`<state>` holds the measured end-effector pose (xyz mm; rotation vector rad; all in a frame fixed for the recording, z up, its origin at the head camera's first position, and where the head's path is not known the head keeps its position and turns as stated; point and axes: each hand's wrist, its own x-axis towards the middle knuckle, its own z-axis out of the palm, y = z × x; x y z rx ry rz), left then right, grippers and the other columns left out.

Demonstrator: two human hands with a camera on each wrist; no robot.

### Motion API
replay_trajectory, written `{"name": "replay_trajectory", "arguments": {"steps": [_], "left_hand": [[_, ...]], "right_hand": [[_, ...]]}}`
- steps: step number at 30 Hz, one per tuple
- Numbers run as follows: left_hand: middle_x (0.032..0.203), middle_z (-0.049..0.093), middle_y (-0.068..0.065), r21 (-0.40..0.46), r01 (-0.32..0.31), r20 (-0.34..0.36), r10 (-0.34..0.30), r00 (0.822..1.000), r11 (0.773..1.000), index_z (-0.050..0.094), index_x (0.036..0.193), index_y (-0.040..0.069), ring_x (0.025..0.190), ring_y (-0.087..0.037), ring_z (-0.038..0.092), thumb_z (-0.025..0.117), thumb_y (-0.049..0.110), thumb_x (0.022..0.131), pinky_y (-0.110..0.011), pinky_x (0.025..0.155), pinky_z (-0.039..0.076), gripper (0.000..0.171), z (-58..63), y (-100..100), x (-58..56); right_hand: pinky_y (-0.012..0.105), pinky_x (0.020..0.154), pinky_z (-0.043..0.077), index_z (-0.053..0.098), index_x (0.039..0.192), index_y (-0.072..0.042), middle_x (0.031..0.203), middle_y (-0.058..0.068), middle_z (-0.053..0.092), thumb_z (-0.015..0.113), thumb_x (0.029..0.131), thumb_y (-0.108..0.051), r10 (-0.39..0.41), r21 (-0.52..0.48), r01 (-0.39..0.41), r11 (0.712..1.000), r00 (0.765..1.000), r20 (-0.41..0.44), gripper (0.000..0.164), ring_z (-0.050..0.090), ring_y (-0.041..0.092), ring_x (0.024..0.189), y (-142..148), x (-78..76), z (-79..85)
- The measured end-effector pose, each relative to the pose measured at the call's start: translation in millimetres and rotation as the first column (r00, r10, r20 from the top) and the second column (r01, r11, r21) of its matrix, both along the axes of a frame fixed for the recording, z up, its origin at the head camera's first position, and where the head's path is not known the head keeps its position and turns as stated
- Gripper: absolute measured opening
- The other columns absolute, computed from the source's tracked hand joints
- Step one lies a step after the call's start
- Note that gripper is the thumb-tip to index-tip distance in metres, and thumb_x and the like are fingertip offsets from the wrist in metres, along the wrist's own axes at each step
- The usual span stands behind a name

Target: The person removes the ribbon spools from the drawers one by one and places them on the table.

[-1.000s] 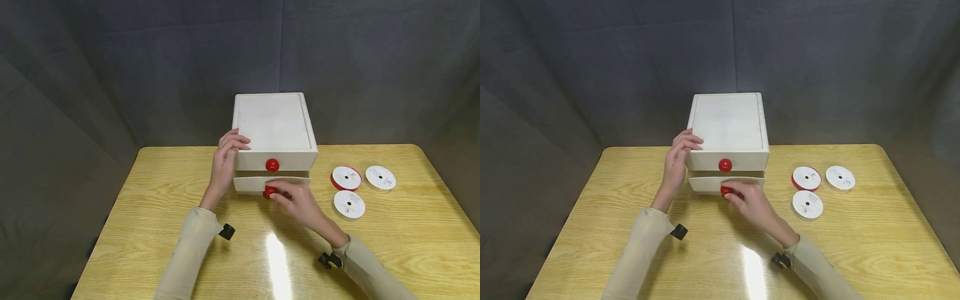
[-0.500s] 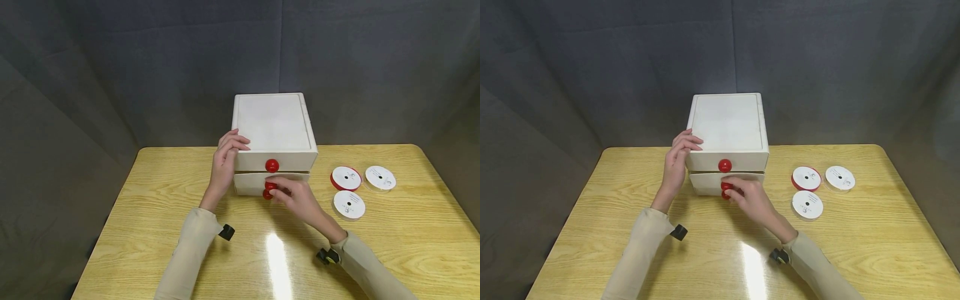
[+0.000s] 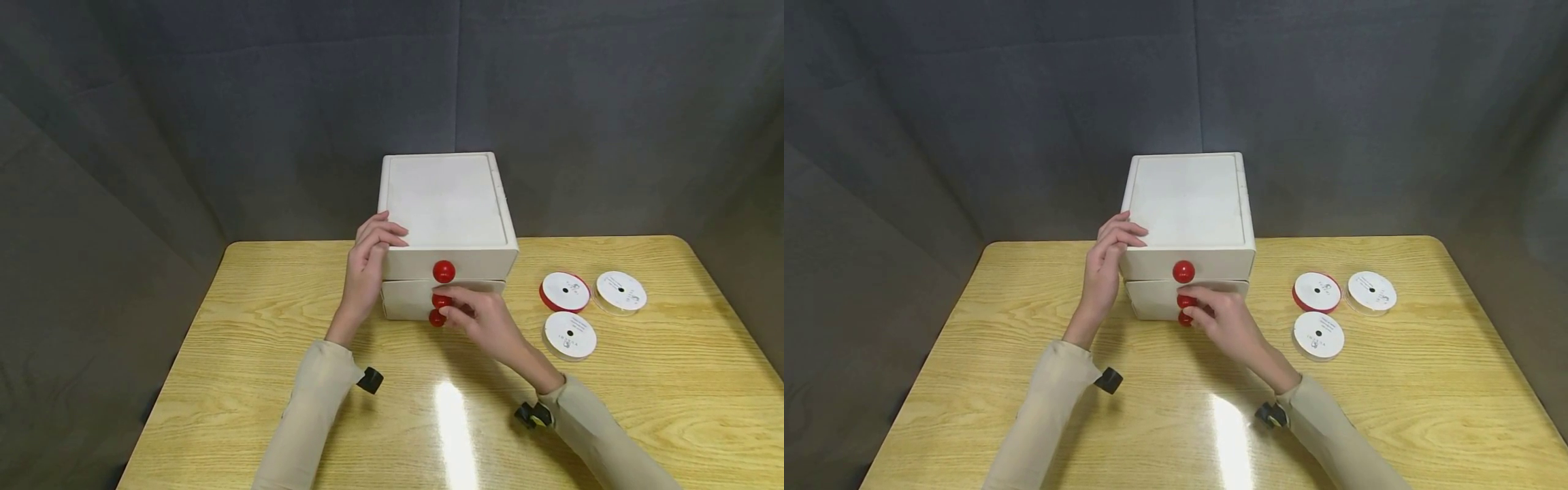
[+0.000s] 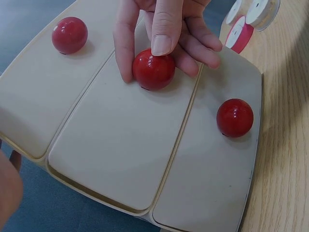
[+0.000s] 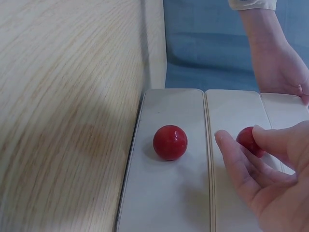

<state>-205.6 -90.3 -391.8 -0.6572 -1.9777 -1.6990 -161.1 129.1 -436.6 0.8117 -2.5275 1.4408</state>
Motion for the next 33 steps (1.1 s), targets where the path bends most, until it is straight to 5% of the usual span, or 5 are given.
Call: {"name": "replay_trajectory", "arguments": {"steps": [8,16,23,33], "left_hand": [[0.111,0.067,-0.018,-0.004,-0.007,-0.007,0.007,1.000,1.000,0.068,0.089,-0.003,0.140,-0.021,0.043,0.035,-0.002,0.096,-0.039,0.123,0.024,0.034,-0.8,-1,-0.9],[0.112,0.067,-0.018,-0.011,-0.009,0.005,0.009,1.000,1.000,0.068,0.089,-0.003,0.140,-0.020,0.043,0.034,-0.001,0.096,-0.039,0.123,0.024,0.034,-0.1,-1,-0.7],[0.112,0.067,-0.018,-0.005,-0.011,-0.013,0.011,1.000,1.000,0.068,0.089,-0.003,0.139,-0.021,0.043,0.034,-0.003,0.096,-0.039,0.122,0.025,0.034,0.2,-1,-0.4],[0.112,0.067,-0.019,0.004,-0.007,0.004,0.007,1.000,1.000,0.068,0.090,-0.004,0.140,-0.023,0.043,0.035,-0.002,0.096,-0.039,0.123,0.024,0.034,0.0,0,-0.4]], "right_hand": [[0.025,0.059,0.055,0.075,0.119,-0.001,0.083,0.010,0.076,0.074,0.092,0.002,-0.016,0.019,0.017,1.000,0.999,-0.027,0.027,0.071,0.024,0.068,1,-3.3,-1.7],[0.028,0.063,0.058,0.073,0.123,0.000,0.110,0.016,0.076,0.077,0.088,0.004,-0.045,0.066,0.055,0.996,0.990,-0.135,0.035,0.068,0.017,0.072,-2,1.2,-3.2],[0.026,0.058,0.055,0.073,0.110,-0.001,0.088,0.008,0.076,0.080,0.083,0.006,-0.062,0.008,0.065,0.998,0.972,-0.228,0.029,0.064,0.012,0.067,-1,5.8,-7.1],[0.024,0.059,0.055,0.074,0.092,-0.008,0.082,0.001,0.074,0.077,0.087,0.003,-0.013,0.027,0.016,1.000,0.993,-0.117,0.013,0.062,0.007,0.066,2,7.9,-17.1]]}}
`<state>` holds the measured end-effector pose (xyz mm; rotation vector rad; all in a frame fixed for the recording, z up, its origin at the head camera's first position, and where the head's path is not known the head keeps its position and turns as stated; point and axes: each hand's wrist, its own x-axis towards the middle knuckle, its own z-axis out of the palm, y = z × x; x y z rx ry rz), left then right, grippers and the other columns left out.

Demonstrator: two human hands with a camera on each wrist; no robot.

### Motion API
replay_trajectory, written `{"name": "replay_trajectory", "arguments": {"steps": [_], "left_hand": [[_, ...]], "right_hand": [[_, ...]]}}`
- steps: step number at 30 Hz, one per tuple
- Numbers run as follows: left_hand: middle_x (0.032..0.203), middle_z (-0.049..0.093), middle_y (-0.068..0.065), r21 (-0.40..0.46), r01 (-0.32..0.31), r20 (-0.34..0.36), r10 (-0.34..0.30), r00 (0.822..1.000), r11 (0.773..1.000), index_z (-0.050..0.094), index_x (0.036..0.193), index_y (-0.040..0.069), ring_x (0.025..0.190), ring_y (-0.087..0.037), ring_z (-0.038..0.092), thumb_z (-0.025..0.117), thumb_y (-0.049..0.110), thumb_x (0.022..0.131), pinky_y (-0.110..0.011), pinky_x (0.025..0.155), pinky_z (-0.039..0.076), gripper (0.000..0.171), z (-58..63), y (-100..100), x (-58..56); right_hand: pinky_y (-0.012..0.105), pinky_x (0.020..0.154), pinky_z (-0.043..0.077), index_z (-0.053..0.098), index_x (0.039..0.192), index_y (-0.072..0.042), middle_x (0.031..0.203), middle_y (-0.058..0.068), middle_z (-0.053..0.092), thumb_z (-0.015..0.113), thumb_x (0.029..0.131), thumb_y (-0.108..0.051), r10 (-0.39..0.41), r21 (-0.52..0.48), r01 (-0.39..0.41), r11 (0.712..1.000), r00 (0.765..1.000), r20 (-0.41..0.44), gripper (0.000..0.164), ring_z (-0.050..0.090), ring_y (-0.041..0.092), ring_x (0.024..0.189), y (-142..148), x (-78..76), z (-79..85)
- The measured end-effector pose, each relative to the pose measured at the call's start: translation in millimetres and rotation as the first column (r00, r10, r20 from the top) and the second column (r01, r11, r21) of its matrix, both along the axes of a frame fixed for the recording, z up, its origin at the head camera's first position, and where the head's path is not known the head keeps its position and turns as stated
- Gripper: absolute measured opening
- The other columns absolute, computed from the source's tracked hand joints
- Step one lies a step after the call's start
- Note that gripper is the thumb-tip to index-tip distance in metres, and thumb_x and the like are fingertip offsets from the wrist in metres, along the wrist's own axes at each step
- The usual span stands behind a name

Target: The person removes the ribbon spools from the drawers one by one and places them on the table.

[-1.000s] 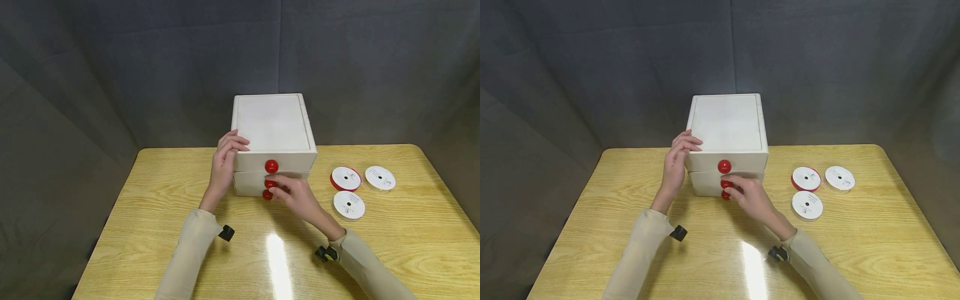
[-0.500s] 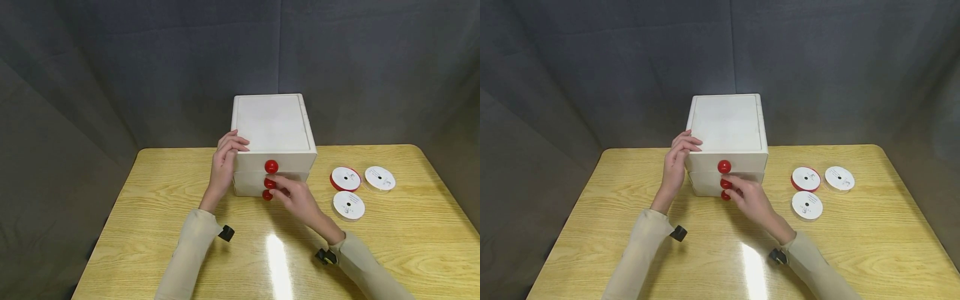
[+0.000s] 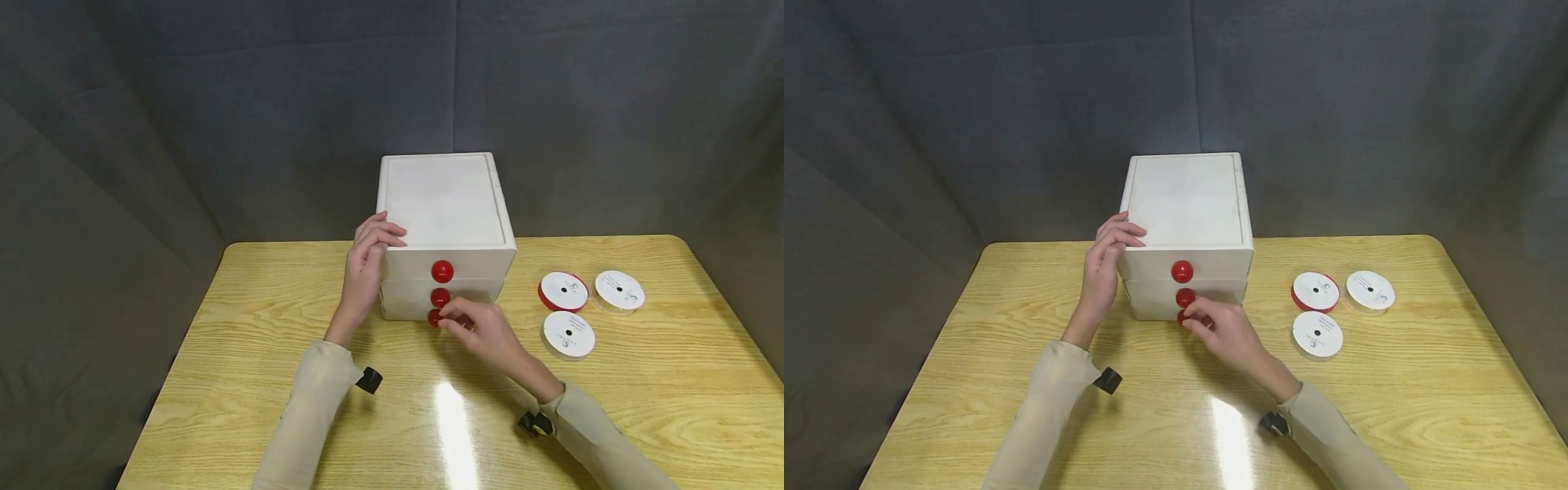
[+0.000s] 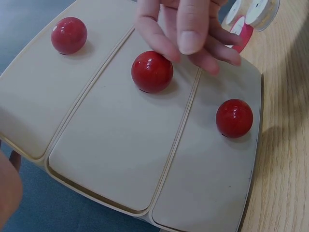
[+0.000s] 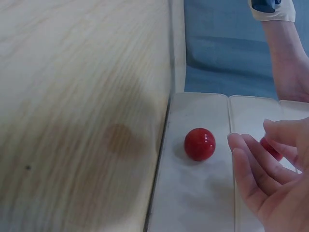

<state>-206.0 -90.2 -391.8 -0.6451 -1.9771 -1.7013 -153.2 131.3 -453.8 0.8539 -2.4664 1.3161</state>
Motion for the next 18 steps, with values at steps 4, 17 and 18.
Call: {"name": "replay_trajectory", "arguments": {"steps": [4,17,18], "left_hand": [[0.112,0.067,-0.019,0.006,0.004,-0.006,-0.004,1.000,1.000,0.068,0.090,-0.004,0.140,-0.024,0.042,0.034,-0.003,0.096,-0.039,0.123,0.024,0.034,-0.4,0,-0.2],[0.112,0.067,-0.017,0.000,-0.005,-0.009,0.005,1.000,1.000,0.068,0.089,-0.003,0.139,-0.020,0.043,0.036,-0.002,0.097,-0.038,0.123,0.024,0.032,0.1,0,-0.1],[0.112,0.067,-0.017,0.000,-0.005,-0.007,0.005,1.000,1.000,0.068,0.089,-0.003,0.139,-0.019,0.043,0.036,-0.002,0.097,-0.038,0.123,0.024,0.032,0.1,0,0.0]], "right_hand": [[0.025,0.060,0.056,0.074,0.093,-0.007,0.083,0.003,0.075,0.077,0.089,0.002,0.015,0.010,-0.016,1.000,0.999,0.030,0.011,0.064,0.008,0.067,1,-1.0,-3.6],[0.032,0.069,0.059,0.069,0.105,-0.007,0.085,0.001,0.074,0.077,0.091,-0.006,0.005,0.166,-0.025,0.986,0.993,0.119,0.016,0.070,0.014,0.077,2,-8.4,-18.9],[0.033,0.069,0.059,0.069,0.106,-0.007,0.086,0.002,0.075,0.077,0.091,-0.006,0.008,0.166,-0.027,0.986,0.993,0.115,0.017,0.070,0.014,0.077,2,-9.3,-20.1]]}}
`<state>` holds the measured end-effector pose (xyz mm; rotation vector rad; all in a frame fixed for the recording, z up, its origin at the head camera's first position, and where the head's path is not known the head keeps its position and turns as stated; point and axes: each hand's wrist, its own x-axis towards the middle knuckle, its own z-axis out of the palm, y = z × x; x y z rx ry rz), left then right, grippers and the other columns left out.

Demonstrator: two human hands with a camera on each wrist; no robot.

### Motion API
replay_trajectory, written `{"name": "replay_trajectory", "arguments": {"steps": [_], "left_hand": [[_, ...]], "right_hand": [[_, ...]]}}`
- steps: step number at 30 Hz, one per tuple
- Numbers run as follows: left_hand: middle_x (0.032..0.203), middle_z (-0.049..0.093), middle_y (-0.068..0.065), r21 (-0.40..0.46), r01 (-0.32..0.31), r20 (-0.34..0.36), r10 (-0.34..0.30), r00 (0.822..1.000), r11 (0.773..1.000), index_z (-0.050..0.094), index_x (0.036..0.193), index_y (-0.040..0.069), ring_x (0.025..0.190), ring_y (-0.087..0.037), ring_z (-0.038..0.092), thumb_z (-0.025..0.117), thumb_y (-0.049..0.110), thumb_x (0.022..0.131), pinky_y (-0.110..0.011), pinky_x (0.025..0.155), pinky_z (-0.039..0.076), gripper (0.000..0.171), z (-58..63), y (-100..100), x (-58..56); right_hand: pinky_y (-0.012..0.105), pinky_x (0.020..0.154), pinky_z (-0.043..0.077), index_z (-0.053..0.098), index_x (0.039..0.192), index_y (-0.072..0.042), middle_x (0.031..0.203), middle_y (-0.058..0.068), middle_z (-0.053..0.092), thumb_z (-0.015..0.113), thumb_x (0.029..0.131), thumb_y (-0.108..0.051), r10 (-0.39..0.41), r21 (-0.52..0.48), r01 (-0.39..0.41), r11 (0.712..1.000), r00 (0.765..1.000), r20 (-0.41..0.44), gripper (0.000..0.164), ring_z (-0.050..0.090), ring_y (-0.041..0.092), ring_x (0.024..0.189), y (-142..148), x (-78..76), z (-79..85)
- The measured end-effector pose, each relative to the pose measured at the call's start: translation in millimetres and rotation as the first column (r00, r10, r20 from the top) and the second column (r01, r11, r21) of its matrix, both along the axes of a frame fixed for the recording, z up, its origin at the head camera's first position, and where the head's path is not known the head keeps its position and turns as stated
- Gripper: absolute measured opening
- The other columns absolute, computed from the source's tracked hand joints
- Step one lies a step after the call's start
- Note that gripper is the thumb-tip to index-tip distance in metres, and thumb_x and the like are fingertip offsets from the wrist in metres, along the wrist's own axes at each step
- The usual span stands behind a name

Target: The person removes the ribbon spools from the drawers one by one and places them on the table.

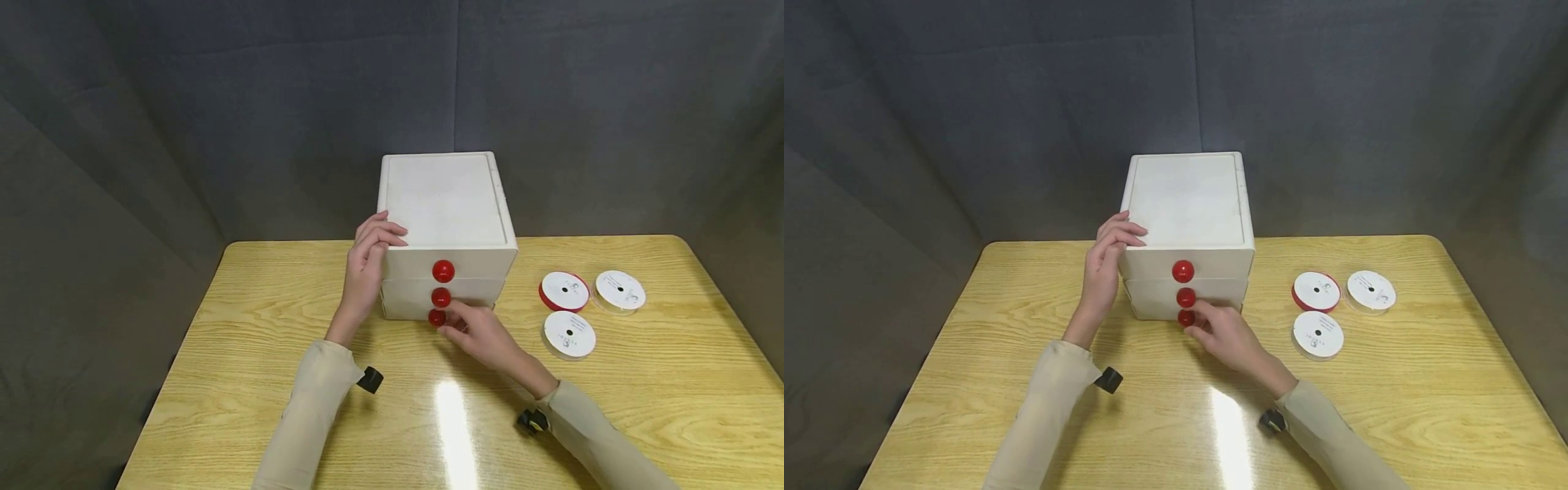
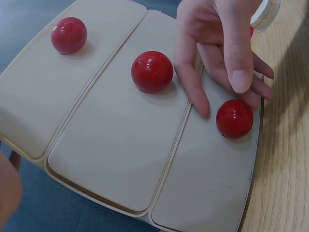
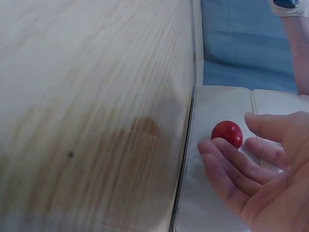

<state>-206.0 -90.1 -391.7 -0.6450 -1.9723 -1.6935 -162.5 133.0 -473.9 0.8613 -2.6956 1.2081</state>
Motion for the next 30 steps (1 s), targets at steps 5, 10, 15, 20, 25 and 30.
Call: {"name": "replay_trajectory", "arguments": {"steps": [5,10,15,20,25,30], "left_hand": [[0.112,0.067,-0.017,-0.006,-0.004,0.003,0.004,1.000,1.000,0.068,0.089,-0.003,0.140,-0.020,0.043,0.036,-0.001,0.097,-0.039,0.123,0.024,0.033,0.1,0.4,0.3],[0.112,0.067,-0.017,-0.002,0.000,-0.004,0.000,1.000,1.000,0.068,0.089,-0.003,0.139,-0.021,0.043,0.035,-0.002,0.096,-0.039,0.123,0.025,0.033,-0.7,0.3,-0.3],[0.112,0.067,-0.017,-0.002,-0.002,-0.007,0.002,1.000,1.000,0.068,0.088,-0.002,0.139,-0.020,0.044,0.035,-0.003,0.096,-0.039,0.123,0.025,0.033,-0.5,0.6,-0.3],[0.111,0.067,-0.018,-0.004,-0.005,-0.004,0.005,1.000,1.000,0.068,0.089,-0.003,0.139,-0.021,0.043,0.035,-0.002,0.096,-0.039,0.123,0.025,0.034,0.0,0.4,0.5],[0.111,0.067,-0.018,-0.007,-0.009,0.006,0.009,1.000,1.000,0.067,0.089,-0.003,0.140,-0.020,0.043,0.035,0.000,0.097,-0.039,0.123,0.025,0.034,-0.2,0.3,0.7],[0.112,0.067,-0.018,-0.010,-0.006,0.004,0.006,1.000,1.000,0.067,0.089,-0.003,0.140,-0.020,0.043,0.035,-0.001,0.097,-0.039,0.123,0.025,0.034,-0.5,0.3,0.5]], "right_hand": [[0.033,0.070,0.060,0.072,0.111,-0.006,0.090,0.004,0.076,0.077,0.092,-0.006,0.017,-0.002,-0.017,1.000,1.000,-0.005,0.020,0.072,0.016,0.079,-0.4,-3.0,-3.7],[0.034,0.074,0.061,0.074,0.111,-0.004,0.097,0.006,0.077,0.077,0.092,-0.005,0.022,-0.010,-0.022,1.000,1.000,-0.002,0.020,0.072,0.016,0.084,-1.1,-5.2,-5.9],[0.035,0.078,0.060,0.077,0.113,-0.004,0.101,0.004,0.078,0.077,0.091,-0.004,0.029,-0.011,-0.029,1.000,1.000,0.000,0.022,0.070,0.014,0.087,-1.2,-8.3,-7.1],[0.037,0.079,0.059,0.078,0.114,-0.005,0.102,0.004,0.078,0.076,0.092,-0.004,0.041,-0.006,-0.041,0.999,0.999,-0.001,0.022,0.069,0.013,0.089,-1.6,-10.6,-7.3],[0.040,0.084,0.060,0.077,0.116,-0.004,0.105,0.006,0.078,0.075,0.092,-0.002,0.039,-0.018,-0.039,0.999,0.999,0.010,0.024,0.072,0.018,0.095,-2.6,-10.2,-8.6],[0.040,0.084,0.060,0.077,0.115,-0.003,0.105,0.007,0.078,0.075,0.092,-0.001,0.030,-0.034,-0.030,0.999,0.999,0.015,0.024,0.073,0.019,0.095,-3.2,-9.8,-10.1]]}}
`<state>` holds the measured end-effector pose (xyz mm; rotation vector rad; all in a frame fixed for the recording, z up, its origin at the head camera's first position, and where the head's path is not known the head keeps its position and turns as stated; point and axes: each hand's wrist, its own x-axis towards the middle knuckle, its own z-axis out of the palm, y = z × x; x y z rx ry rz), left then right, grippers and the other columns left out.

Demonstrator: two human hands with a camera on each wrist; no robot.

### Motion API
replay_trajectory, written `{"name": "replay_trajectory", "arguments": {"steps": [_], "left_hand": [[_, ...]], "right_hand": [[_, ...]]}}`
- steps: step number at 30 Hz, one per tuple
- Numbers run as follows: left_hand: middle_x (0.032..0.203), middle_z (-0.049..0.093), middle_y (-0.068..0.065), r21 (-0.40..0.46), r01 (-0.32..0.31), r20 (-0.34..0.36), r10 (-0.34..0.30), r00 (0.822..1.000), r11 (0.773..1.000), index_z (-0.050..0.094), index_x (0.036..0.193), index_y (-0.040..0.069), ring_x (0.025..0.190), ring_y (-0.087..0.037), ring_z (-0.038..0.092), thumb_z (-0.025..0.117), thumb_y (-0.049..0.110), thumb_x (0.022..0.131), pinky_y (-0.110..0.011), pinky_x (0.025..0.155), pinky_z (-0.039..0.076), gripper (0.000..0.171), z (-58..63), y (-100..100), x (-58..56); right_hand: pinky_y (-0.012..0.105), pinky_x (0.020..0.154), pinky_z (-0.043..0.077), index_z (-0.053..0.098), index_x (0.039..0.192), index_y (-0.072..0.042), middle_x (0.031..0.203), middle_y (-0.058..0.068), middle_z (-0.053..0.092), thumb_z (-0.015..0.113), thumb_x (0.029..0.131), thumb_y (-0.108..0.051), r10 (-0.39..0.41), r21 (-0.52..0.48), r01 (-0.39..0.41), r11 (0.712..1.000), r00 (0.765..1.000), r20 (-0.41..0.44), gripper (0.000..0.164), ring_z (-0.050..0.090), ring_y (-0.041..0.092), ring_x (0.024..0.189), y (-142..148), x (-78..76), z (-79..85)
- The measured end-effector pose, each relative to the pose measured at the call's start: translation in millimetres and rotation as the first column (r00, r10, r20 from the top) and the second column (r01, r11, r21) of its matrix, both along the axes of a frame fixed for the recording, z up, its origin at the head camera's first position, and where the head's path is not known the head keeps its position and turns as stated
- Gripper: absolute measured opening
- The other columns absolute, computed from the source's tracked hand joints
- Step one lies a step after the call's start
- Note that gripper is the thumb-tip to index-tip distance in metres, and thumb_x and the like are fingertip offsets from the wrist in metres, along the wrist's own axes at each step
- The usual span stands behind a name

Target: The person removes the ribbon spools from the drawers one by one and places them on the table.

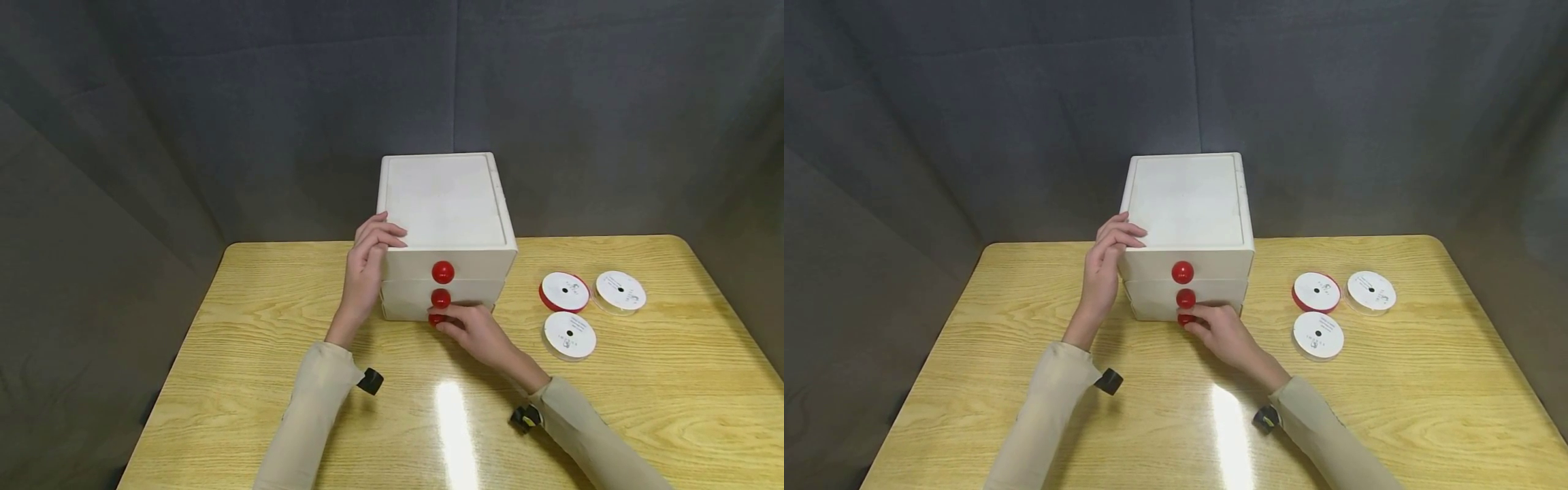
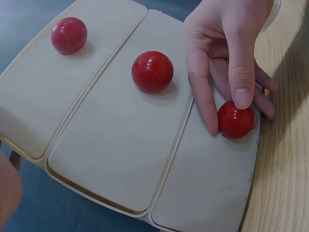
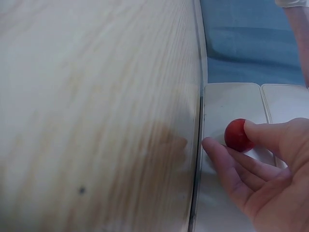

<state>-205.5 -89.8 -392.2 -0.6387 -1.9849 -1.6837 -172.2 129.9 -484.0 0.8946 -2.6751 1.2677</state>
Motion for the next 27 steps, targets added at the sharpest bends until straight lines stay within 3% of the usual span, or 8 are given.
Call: {"name": "replay_trajectory", "arguments": {"steps": [7,16,27], "left_hand": [[0.112,0.067,-0.017,0.000,0.005,-0.007,-0.005,1.000,1.000,0.067,0.089,-0.003,0.139,-0.020,0.043,0.035,-0.001,0.097,-0.039,0.123,0.025,0.034,0.5,0.2,0.3],[0.111,0.067,-0.017,0.005,0.008,-0.019,-0.008,1.000,1.000,0.067,0.088,-0.003,0.139,-0.021,0.043,0.035,-0.002,0.096,-0.039,0.123,0.025,0.033,0.0,0.2,0.2],[0.111,0.067,-0.017,0.001,0.007,-0.013,-0.007,1.000,1.000,0.067,0.089,-0.003,0.139,-0.021,0.043,0.034,-0.002,0.096,-0.039,0.123,0.025,0.034,0.5,0.6,0.4]], "right_hand": [[0.039,0.082,0.061,0.078,0.112,-0.003,0.103,0.006,0.078,0.076,0.091,-0.001,-0.011,-0.013,0.010,1.000,1.000,-0.023,0.022,0.073,0.018,0.093,-0.7,1.1,-0.4],[0.028,0.073,0.058,0.079,0.111,-0.002,0.101,0.007,0.078,0.076,0.091,-0.001,-0.017,-0.024,0.016,1.000,1.000,-0.020,0.020,0.068,0.010,0.084,-1.3,1.5,-0.1],[0.041,0.086,0.060,0.079,0.112,-0.006,0.105,0.003,0.078,0.078,0.091,-0.004,-0.001,0.024,0.001,1.000,1.000,-0.019,0.022,0.072,0.017,0.098,-0.1,5.8,0.3]]}}
